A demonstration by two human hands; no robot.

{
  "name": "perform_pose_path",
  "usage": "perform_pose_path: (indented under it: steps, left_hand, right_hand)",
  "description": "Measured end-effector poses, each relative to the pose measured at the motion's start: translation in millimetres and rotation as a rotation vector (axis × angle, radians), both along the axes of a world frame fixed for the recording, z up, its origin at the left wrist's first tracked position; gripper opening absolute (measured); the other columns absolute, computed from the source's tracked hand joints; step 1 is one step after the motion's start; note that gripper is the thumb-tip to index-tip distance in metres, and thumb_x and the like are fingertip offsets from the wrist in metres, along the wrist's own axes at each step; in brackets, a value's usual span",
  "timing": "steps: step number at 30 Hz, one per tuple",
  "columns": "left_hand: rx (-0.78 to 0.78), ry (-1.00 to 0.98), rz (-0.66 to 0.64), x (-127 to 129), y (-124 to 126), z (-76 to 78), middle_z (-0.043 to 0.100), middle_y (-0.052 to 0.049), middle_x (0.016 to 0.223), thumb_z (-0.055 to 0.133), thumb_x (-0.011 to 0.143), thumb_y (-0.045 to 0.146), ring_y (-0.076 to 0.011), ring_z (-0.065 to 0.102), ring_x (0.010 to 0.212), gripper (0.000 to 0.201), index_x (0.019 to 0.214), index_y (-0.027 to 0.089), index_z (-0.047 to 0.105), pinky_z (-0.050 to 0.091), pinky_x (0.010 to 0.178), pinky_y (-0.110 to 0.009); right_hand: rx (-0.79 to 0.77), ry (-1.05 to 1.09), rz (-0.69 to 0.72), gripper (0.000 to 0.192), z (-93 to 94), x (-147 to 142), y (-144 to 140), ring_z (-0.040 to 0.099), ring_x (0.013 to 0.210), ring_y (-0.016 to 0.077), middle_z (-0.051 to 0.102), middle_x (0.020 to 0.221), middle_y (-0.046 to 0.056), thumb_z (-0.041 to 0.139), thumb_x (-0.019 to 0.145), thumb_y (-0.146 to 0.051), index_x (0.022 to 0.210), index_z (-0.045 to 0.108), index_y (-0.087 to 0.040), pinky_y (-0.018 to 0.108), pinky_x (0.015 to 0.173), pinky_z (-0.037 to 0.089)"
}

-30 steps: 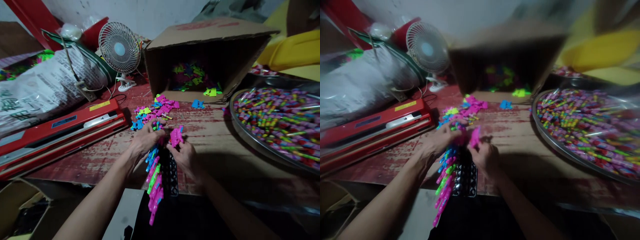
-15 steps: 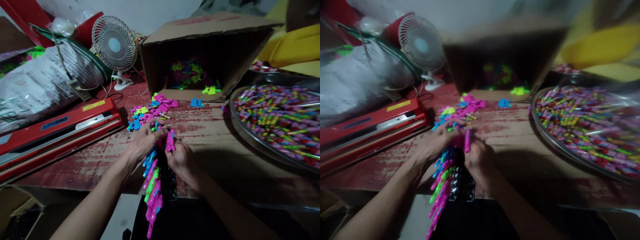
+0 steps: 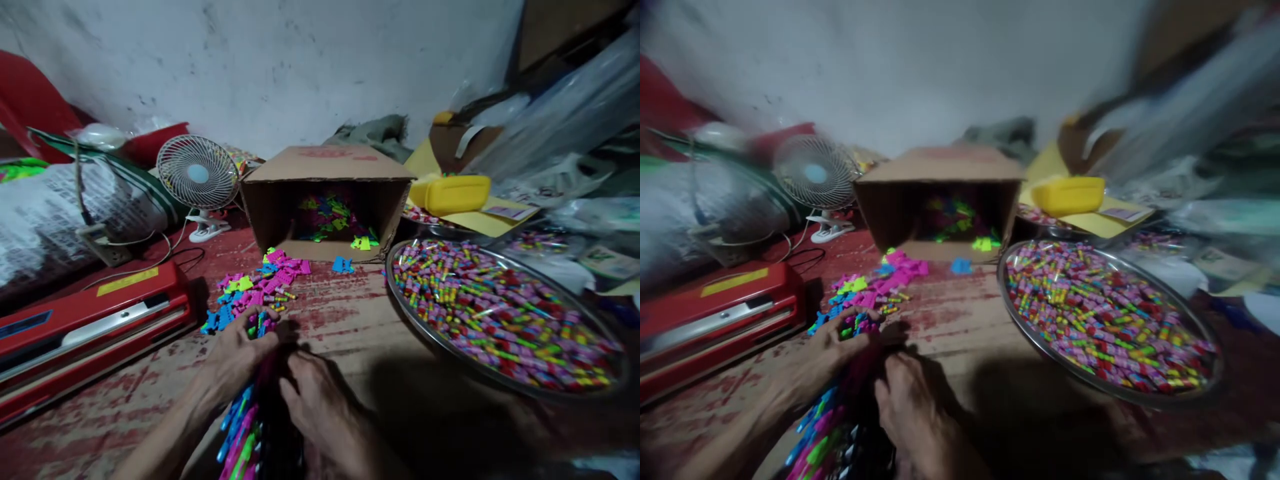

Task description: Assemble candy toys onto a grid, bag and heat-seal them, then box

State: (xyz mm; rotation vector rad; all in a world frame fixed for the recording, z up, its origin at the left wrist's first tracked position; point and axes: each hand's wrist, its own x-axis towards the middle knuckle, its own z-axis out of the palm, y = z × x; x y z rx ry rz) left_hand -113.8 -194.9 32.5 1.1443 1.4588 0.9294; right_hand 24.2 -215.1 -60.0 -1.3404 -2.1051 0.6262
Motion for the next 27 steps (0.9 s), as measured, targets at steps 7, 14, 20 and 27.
perform_pose_path:
  steps: [7, 14, 20, 27]
  left_hand:
    - [0.023, 0.014, 0.03, -8, 2, 5.7, 0.061, 0.003, 0.067, 0.067, 0.062, 0.04, -0.0105, 0.048, 0.051, 0.036, 0.089, 0.019, 0.055, 0.035, 0.049, -0.02]
    - [-0.017, 0.115, 0.106, -46, 10, 0.1, 0.038, 0.01, 0.047, 0.065, 0.061, 0.037, -0.0089, 0.032, 0.04, 0.042, 0.099, 0.021, 0.055, 0.023, 0.043, -0.02]
    - [-0.02, 0.085, 0.094, -50, 11, -5.6, 0.046, 0.008, 0.055, 0.062, 0.062, 0.041, -0.0071, 0.032, 0.044, 0.046, 0.101, 0.02, 0.052, 0.023, 0.044, -0.018]
    - [-0.008, 0.091, 0.026, -47, 11, 4.9, 0.059, 0.003, 0.067, 0.066, 0.064, 0.042, -0.0102, 0.049, 0.053, 0.049, 0.105, 0.017, 0.053, 0.038, 0.052, -0.021]
  right_hand:
    - [0.169, -0.384, -0.404, 0.035, 16.2, 54, 130, 0.052, 0.115, 0.0246, 0.059, 0.126, 0.013, 0.045, 0.092, -0.021, 0.124, 0.058, -0.016, 0.035, 0.096, 0.039]
    - [0.117, -0.532, -0.441, 0.032, 6.5, 45, 183, 0.038, 0.126, 0.0378, 0.051, 0.135, 0.018, 0.048, 0.087, -0.017, 0.112, 0.068, -0.015, 0.055, 0.103, 0.026]
    - [0.188, -0.556, -0.07, 0.031, 8.7, -16, 146, 0.053, 0.106, 0.0247, 0.064, 0.112, 0.011, 0.04, 0.093, -0.023, 0.105, 0.068, -0.019, 0.038, 0.095, 0.036]
    - [0.138, -0.581, -0.043, 0.029, 26.1, -40, 145, 0.059, 0.093, 0.0212, 0.067, 0.1, 0.011, 0.041, 0.089, -0.016, 0.096, 0.069, -0.017, 0.031, 0.083, 0.041]
